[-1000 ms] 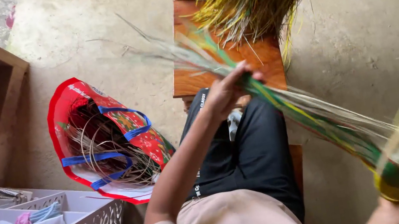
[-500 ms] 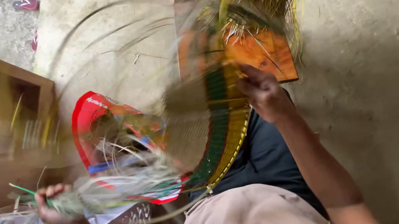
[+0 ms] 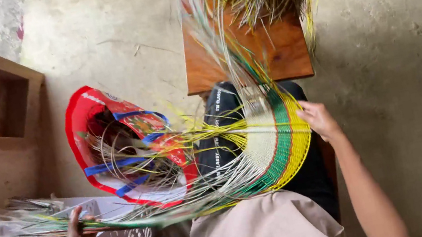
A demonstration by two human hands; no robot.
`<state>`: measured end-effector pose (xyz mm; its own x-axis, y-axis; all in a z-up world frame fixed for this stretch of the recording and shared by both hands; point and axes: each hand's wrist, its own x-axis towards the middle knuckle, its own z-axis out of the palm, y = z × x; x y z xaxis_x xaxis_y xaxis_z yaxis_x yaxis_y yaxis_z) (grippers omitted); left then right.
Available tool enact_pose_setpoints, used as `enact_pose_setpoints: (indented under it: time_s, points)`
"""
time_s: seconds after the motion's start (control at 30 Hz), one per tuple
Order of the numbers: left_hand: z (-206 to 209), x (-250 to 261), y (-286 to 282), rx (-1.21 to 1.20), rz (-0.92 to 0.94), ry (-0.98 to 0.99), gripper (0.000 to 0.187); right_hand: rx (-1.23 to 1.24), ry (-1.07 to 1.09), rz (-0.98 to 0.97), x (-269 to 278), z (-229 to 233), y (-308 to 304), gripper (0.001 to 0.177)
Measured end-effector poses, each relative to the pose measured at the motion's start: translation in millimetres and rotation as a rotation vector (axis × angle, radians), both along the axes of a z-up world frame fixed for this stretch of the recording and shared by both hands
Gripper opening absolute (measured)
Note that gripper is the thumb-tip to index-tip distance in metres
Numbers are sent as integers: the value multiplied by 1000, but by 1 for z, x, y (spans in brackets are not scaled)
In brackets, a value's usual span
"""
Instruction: Weaving a decorative fan using colored straw fibers
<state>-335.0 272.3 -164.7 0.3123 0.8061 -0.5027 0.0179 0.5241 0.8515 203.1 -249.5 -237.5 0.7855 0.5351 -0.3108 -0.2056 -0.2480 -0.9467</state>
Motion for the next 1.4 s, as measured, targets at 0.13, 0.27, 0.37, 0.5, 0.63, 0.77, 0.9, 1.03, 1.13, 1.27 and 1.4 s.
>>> enact_pose_setpoints:
  time_s: [0.13, 0.27, 0.37, 0.5, 0.63, 0.77, 0.9, 1.03, 1.13, 1.27, 1.4]
  points:
    - [89, 37, -27, 106, -411, 1064, 89, -75, 44, -136, -6, -50, -50, 51]
    - [160, 83, -27, 141, -555, 1158, 77, -92, -153, -150, 18, -57, -50, 47]
    - [207, 126, -51, 558, -507, 913, 55, -185, -347, -125, 29, -37, -35, 44]
    - [201, 224, -84, 1081, -549, 260, 8, -179, -399, -31, 36, -8, -23, 43]
    - [99, 353, -153, 617, -875, 40, 31, -304, -429, 21, 39, -27, -21, 44]
    - [-20, 411, -210, 975, -1229, 106, 8, -450, -737, -11, 17, 5, -8, 40]
    - [-38, 410, -231, 1079, -1263, 212, 9, -656, -1077, -115, 0, 26, 5, 45]
    - [-35, 398, -234, 1028, -1285, 245, 11, -540, -1090, -144, -11, 48, 37, 46]
    - [-40, 400, -232, 1006, -1280, 271, 10, -356, -1104, -51, -19, 59, 65, 52]
    - [-47, 415, -227, 1056, -1122, 169, 11, -223, -1103, -31, -18, 45, 82, 17]
    - [-28, 437, -222, 1146, -1017, 117, 16, -159, -1063, -262, 6, 50, 75, 11]
